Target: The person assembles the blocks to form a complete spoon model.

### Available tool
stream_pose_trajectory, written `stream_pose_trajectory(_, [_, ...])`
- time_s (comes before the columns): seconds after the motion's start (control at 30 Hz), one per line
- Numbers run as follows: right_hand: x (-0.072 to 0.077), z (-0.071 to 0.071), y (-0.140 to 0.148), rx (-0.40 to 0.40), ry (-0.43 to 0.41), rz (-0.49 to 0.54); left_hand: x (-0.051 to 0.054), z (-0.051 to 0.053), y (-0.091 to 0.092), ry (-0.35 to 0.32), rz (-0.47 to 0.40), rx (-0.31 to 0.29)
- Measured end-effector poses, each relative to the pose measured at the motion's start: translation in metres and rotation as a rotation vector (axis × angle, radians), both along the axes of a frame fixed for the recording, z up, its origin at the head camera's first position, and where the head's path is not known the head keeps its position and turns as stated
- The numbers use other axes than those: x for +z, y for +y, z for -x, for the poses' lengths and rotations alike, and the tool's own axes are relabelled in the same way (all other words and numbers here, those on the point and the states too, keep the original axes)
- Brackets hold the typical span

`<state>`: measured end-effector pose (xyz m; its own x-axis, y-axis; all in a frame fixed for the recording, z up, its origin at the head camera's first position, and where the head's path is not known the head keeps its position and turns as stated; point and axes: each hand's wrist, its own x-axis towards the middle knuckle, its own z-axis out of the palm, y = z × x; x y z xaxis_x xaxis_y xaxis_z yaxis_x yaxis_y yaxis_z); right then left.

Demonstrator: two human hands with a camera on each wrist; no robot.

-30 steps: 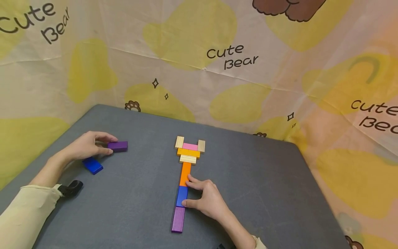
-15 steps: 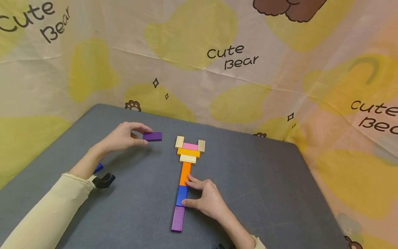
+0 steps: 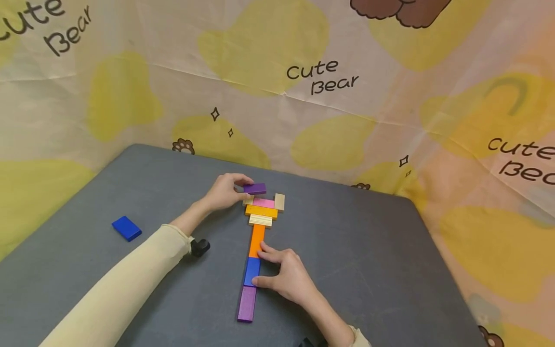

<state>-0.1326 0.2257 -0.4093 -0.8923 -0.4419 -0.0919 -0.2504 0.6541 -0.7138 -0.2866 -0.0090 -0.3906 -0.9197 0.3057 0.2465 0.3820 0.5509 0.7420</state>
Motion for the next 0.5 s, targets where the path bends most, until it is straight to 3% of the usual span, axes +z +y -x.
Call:
stream_pose_trajectory(0.17, [0.0,0.001,-0.002,0.001,0.0,-0.004,-0.004,0.011,0.013,-0.037,0.011,0.041])
stream_pose_trajectory(0.5, [-0.002,0.004,-0.002,-0.012,-0.014,-0.003,-0.008,0.019,0.029,-0.066,0.094,0.023])
